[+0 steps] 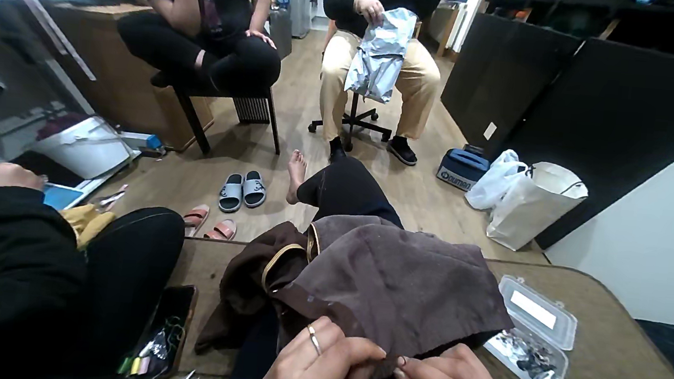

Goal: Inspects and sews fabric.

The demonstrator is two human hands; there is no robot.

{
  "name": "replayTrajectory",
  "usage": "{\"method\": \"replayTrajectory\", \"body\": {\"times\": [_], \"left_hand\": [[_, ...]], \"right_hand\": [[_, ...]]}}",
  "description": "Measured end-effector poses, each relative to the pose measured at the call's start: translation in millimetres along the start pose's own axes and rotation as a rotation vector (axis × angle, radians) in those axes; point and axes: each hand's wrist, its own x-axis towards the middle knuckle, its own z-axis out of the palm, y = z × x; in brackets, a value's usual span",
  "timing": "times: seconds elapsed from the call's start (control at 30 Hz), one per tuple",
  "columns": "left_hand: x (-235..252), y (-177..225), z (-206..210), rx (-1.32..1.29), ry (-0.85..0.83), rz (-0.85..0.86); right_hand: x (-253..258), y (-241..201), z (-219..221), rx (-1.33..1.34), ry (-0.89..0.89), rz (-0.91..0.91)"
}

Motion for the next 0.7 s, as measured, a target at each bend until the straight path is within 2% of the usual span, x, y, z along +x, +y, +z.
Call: {"method": "replayTrajectory", "body": {"times": [0.5, 0.7], "left_hand": [[0.2, 0.7, -0.1, -0.010, 0.041, -0.011], [-2.7, -5.8, 0.8, 0.044, 0.007, 0.073]], "right_hand": [[-1.8, -0.8, 0.9, 0.029, -0.040, -0.005], [2.3, -8.9, -11.5, 0.004, -0.060, -0.118]]}}
